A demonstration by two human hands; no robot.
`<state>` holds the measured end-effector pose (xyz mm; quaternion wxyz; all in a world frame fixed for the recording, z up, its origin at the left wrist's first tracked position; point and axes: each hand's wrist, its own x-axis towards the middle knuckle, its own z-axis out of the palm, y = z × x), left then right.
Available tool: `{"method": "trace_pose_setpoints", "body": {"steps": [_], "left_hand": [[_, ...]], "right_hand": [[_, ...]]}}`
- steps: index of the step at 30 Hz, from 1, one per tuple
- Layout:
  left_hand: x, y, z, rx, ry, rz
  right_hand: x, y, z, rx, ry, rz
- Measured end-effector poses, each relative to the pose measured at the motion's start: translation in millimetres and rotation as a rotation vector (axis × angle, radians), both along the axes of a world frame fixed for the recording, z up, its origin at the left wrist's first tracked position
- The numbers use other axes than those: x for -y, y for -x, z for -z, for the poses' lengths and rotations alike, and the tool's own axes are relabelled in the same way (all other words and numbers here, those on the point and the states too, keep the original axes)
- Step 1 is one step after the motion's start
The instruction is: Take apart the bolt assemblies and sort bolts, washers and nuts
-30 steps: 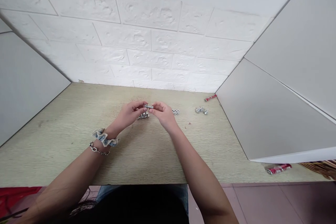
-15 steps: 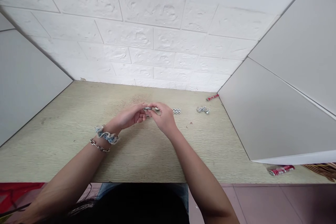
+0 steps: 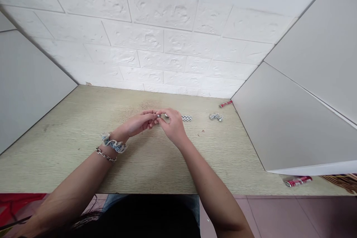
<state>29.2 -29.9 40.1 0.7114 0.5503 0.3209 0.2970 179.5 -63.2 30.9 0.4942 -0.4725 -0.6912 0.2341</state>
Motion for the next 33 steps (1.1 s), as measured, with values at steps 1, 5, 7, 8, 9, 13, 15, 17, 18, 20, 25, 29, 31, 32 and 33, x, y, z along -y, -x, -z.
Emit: {"method": "trace_pose_setpoints", "body": {"steps": [1, 5, 7, 8, 9, 13, 15, 17, 18, 20, 25, 29, 31, 32, 33], "left_hand": [[-0.5, 0.2, 0.9, -0.004, -0.012, 0.003], [-1.4, 0.5, 2.8, -0.025, -0.055, -0.003], [-0.8, 0.3, 2.0, -0.041, -0.089, -0.03], [-0.4, 0.1, 1.3, -0.059, -0.118, -0.046], [0.2, -0.2, 0.5, -0.087, -0.159, -0.064], [3.1, -2.8, -1.5, -0.303, -0.44, -0.148], [4.6, -4.8, -1.0, -0.411, -0.6, -0.186], [5.8, -6.8, 0.4, -0.473, -0.735, -0.196], [6.3, -7.7, 1.2, -0.49, -0.791, -0.189], [6.8, -8.9, 2.5, -0.512, -0.881, -0.159], [6.2, -8.7, 4.3, -0.53, -0.95, -0.14], [4.4, -7.4, 4.9, -0.532, -0.946, -0.176], [3.4, -6.9, 4.8, -0.541, -0.945, -0.192], [2.9, -6.7, 4.8, -0.549, -0.941, -0.198], [2.5, -6.5, 4.6, -0.559, -0.936, -0.204]], "right_hand": [[0.0, -0.1, -0.2, -0.004, 0.001, 0.001], [1.1, -0.2, -1.8, -0.037, 0.019, -0.01], [1.6, -0.5, -1.8, -0.088, 0.065, -0.036], [1.4, -0.8, -1.2, -0.133, 0.102, -0.041], [0.9, -1.2, -0.1, -0.187, 0.143, -0.03], [-4.3, -3.5, 6.2, -0.309, 0.307, 0.116], [-6.5, -4.0, 8.5, -0.268, 0.405, 0.116], [-7.3, -3.4, 9.1, -0.229, 0.501, 0.071], [-7.3, -2.8, 9.0, -0.22, 0.536, 0.054], [-6.7, -1.4, 8.1, -0.224, 0.571, 0.048], [-6.4, -1.4, 6.1, -0.232, 0.536, -0.018], [-6.9, -4.5, 4.7, -0.196, 0.504, -0.053], [-7.3, -5.7, 4.5, -0.188, 0.494, -0.054], [-7.5, -6.1, 4.6, -0.197, 0.49, -0.056], [-7.8, -6.3, 5.0, -0.216, 0.486, -0.06]]}}
